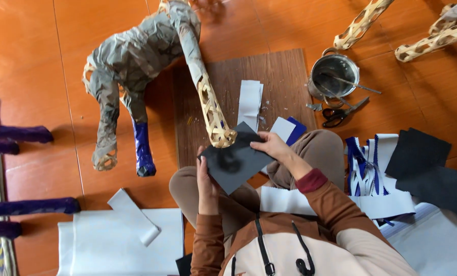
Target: Decorating a giraffe sculpture by wrapping its legs with blue and white tape
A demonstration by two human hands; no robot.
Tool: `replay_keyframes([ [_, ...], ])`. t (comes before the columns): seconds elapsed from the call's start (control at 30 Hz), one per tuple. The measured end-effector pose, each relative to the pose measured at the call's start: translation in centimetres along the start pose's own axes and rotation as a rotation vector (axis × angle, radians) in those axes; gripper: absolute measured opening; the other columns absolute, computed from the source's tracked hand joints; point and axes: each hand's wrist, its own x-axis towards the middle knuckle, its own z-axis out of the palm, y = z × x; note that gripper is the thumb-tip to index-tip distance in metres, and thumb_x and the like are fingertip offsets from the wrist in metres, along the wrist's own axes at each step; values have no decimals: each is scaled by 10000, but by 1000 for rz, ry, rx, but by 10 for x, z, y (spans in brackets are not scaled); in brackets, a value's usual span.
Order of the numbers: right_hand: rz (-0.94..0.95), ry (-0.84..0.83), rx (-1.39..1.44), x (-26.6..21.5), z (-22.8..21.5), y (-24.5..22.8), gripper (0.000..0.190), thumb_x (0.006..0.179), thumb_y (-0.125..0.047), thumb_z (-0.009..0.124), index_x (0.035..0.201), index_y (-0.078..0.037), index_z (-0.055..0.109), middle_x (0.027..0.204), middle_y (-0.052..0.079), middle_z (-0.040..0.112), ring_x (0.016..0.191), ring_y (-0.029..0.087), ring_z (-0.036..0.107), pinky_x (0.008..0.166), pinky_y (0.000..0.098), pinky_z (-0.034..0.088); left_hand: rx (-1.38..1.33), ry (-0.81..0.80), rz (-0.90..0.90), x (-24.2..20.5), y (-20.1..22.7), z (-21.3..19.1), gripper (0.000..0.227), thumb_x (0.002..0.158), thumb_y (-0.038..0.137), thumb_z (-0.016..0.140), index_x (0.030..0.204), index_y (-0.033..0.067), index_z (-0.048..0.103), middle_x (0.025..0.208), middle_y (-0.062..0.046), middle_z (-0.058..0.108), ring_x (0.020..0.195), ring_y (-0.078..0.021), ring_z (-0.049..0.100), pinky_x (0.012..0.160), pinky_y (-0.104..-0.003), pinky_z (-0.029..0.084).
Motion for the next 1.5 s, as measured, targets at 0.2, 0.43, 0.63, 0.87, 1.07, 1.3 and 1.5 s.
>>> replay_keyframes([
  [0.2,-24,-47,-6,6,6,-30,280,758,-115,874,1009,-129,749,762,1,712,646,75,635,589,207,548,-230,136,-433,31,-33,-40,390,889,305,736,1130,2,692,1053,-265,703,916,-390,726,773,-561,592],
  [0.43,-123,-70,-101,-9,-3,-84,487,761,-67,843,1216,-150,691,807,-36,682,740,44,632,727,185,544,-344,-12,-501,30,-12,-23,468,941,353,654,1209,-30,657,1183,-278,655,1067,-405,673,935,-553,541],
  [0.63,-687,-115,-651,-59,24,-146,682,851,-373,731,1465,-210,483,1244,109,564,1119,228,527,956,401,428,-400,-70,-433,44,-17,-34,459,971,318,629,1261,-37,617,1232,-262,629,1118,-402,640,958,-539,529],
  [0.87,-1409,109,-1001,-49,82,-94,104,895,-249,731,913,-156,688,1334,113,612,1270,319,567,1150,573,256,-396,-29,-380,38,-2,-12,489,958,294,650,1277,-72,595,1276,-289,596,1181,-423,602,1041,-542,463],
  [1.07,-1227,355,-893,-45,106,-137,79,880,-196,777,868,-146,717,981,-30,726,911,210,695,776,326,538,-468,-642,-47,33,-41,-22,625,939,667,410,1512,452,280,1566,-144,338,1353,-500,388,1101,-710,256],
  [1.3,-1190,400,-940,-45,108,-144,65,865,-141,786,896,-128,730,882,-7,728,797,201,697,673,291,570,-253,-245,-141,8,-29,31,824,894,90,729,1543,109,222,1453,-246,467,1360,-397,448,1136,-637,289],
  [1.5,-1132,345,-810,-42,93,-137,58,865,-92,777,888,-109,727,865,3,732,790,222,693,678,312,556,-116,-97,-67,13,-35,34,464,911,97,739,1312,-1,528,1151,-150,654,1105,-301,655,1053,-589,427],
])
